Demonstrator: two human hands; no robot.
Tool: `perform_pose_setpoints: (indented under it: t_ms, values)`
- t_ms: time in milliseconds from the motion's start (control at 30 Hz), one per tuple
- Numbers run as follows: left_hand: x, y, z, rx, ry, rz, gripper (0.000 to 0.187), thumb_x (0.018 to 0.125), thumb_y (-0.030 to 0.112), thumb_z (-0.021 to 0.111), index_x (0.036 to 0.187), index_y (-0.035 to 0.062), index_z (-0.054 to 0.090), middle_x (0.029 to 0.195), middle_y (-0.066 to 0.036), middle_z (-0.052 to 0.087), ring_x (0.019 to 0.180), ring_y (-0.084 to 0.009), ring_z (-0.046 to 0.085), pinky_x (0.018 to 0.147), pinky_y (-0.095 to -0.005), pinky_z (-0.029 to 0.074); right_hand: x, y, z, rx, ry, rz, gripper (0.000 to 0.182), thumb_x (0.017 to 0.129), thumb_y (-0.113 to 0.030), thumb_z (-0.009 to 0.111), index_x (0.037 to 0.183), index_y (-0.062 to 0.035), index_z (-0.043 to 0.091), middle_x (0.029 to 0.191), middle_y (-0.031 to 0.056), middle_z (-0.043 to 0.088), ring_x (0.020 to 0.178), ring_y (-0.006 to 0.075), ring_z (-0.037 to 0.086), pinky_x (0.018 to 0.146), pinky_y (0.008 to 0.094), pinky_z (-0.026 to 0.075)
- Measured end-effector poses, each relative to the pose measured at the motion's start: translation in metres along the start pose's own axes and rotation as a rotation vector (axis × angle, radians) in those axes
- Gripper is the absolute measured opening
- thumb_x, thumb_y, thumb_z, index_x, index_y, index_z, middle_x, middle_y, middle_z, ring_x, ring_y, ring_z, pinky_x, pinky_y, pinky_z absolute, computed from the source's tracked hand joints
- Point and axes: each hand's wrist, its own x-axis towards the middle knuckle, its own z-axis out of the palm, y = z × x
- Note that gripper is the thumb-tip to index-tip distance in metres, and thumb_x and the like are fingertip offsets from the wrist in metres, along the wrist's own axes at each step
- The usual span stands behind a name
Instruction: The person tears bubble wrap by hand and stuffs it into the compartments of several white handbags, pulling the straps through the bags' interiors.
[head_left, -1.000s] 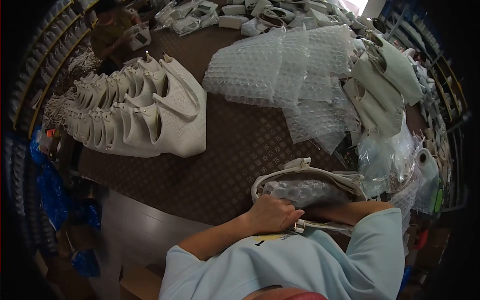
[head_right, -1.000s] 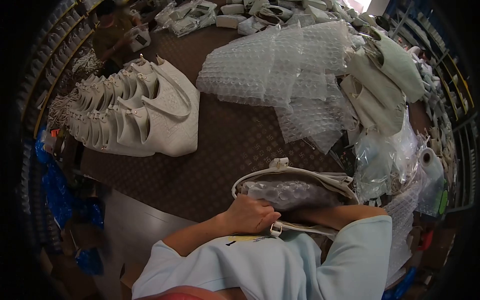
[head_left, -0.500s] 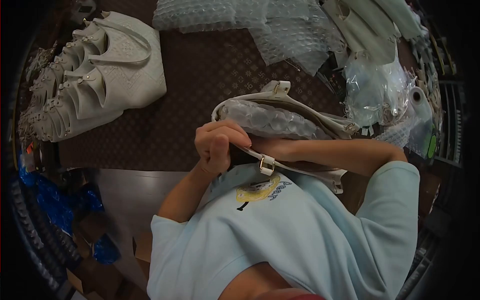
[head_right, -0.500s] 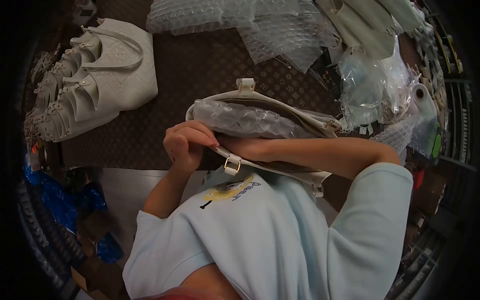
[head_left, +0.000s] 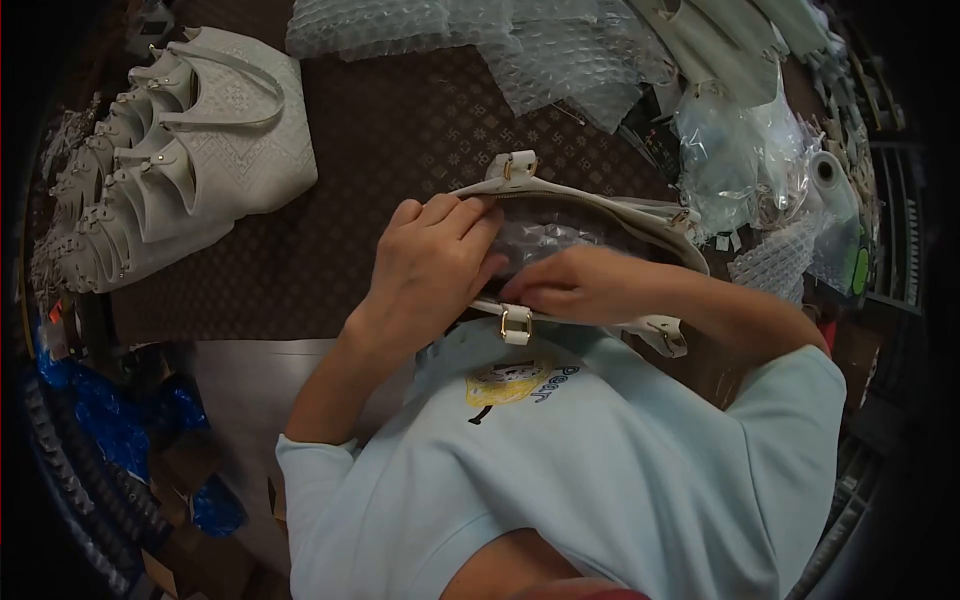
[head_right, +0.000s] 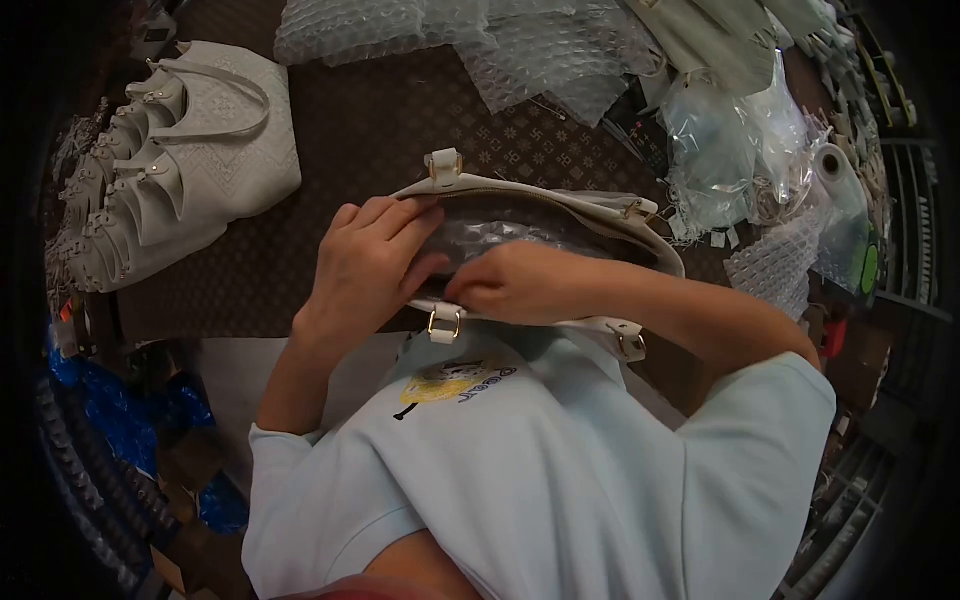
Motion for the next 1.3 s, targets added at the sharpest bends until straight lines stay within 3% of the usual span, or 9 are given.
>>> perform_pose_setpoints:
  t_ms: [67,133,333,400,700,833,900,1133,1300]
  values:
    - [0.003,0.005,-0.01,-0.023,-0.232,-0.016,0.031,0.07,0.014,0.069,0.097,0.0021,0.062,0.095,-0.009,0.06,0.092,-0.0214,0.056,0.077,-0.0335,0.041,-0.028,0.003,-0.005,-0.178,0.09,0.0,0.043,0.08,-0.009,0.06,0.122,-0.0029,0.05,0.122,0.0144,0.052,0.111,0.0286,0.051,0.089,0.0353,0.043]
    - [0.004,0.009,-0.006,0.047,-0.241,0.027,0.024,0.068,0.012,0.067,0.09,0.0025,0.062,0.087,-0.008,0.06,0.087,-0.0194,0.057,0.074,-0.031,0.041,-0.029,0.027,0.011,-0.697,0.841,-0.476,0.041,0.075,-0.012,0.063,0.115,-0.0042,0.053,0.103,0.0128,0.058,0.096,0.0276,0.056,0.08,0.0354,0.047]
    - [-0.009,0.024,0.019,0.17,-0.472,0.098,0.018,0.061,0.009,0.065,0.077,0.0026,0.061,0.069,-0.01,0.061,0.069,-0.0225,0.063,0.066,-0.032,0.047,0.028,0.08,0.043,-0.507,0.496,-0.304,0.024,0.076,-0.01,0.057,0.098,-0.0008,0.055,0.084,0.0145,0.056,0.081,0.0298,0.058,0.069,0.037,0.047]
    - [0.001,0.02,0.024,-0.034,-1.052,-0.128,0.016,0.068,0.004,0.062,0.082,0.0008,0.057,0.079,-0.017,0.061,0.082,-0.0298,0.062,0.072,-0.0388,0.048,0.059,0.111,0.05,-0.407,0.466,-0.38,0.021,0.076,-0.009,0.055,0.094,0.0,0.055,0.083,0.0149,0.056,0.08,0.0304,0.058,0.067,0.0378,0.046]
    - [-0.026,-0.004,0.042,-0.245,-0.574,-0.101,0.023,0.075,0.012,0.059,0.093,-0.0013,0.054,0.094,-0.023,0.059,0.085,-0.0346,0.06,0.074,-0.0397,0.049,0.003,0.067,0.035,-0.52,0.417,-0.289,0.027,0.072,-0.014,0.061,0.096,-0.0055,0.056,0.09,0.0189,0.058,0.08,0.0357,0.06,0.073,0.0417,0.05]
    - [-0.013,0.002,0.061,-0.058,-0.677,-0.092,0.022,0.073,0.008,0.06,0.093,-0.0003,0.056,0.089,-0.021,0.06,0.083,-0.0351,0.06,0.074,-0.0396,0.049,0.03,0.114,0.03,-0.631,0.396,-0.278,0.031,0.074,-0.01,0.06,0.104,-0.0049,0.054,0.101,0.0208,0.059,0.088,0.0376,0.06,0.077,0.0437,0.049]
    - [-0.004,-0.002,0.039,-0.185,-0.841,-0.159,0.024,0.074,0.006,0.058,0.097,0.0017,0.058,0.084,-0.021,0.061,0.081,-0.0348,0.061,0.074,-0.039,0.049,0.007,0.084,0.011,-0.497,0.094,0.075,0.036,0.078,-0.01,0.057,0.113,-0.0057,0.051,0.112,0.0216,0.057,0.098,0.0367,0.058,0.083,0.0428,0.048]
    - [-0.018,-0.007,0.029,-0.199,-0.742,-0.059,0.024,0.075,0.01,0.058,0.097,0.0021,0.06,0.081,-0.017,0.063,0.081,-0.0317,0.063,0.072,-0.0385,0.05,-0.014,0.11,-0.002,-0.403,0.062,0.143,0.047,0.079,-0.007,0.055,0.126,-0.0068,0.045,0.117,0.021,0.055,0.109,0.0337,0.053,0.091,0.038,0.044]
    - [0.006,0.003,-0.01,-0.689,-0.749,-0.355,0.02,0.083,0.019,0.057,0.095,0.0035,0.063,0.086,-0.014,0.064,0.079,-0.0303,0.062,0.072,-0.0371,0.049,-0.029,0.082,-0.013,0.058,0.226,-0.037,0.04,0.081,-0.018,0.063,0.118,-0.0041,0.054,0.106,0.0172,0.062,0.093,0.03,0.062,0.08,0.0352,0.05]
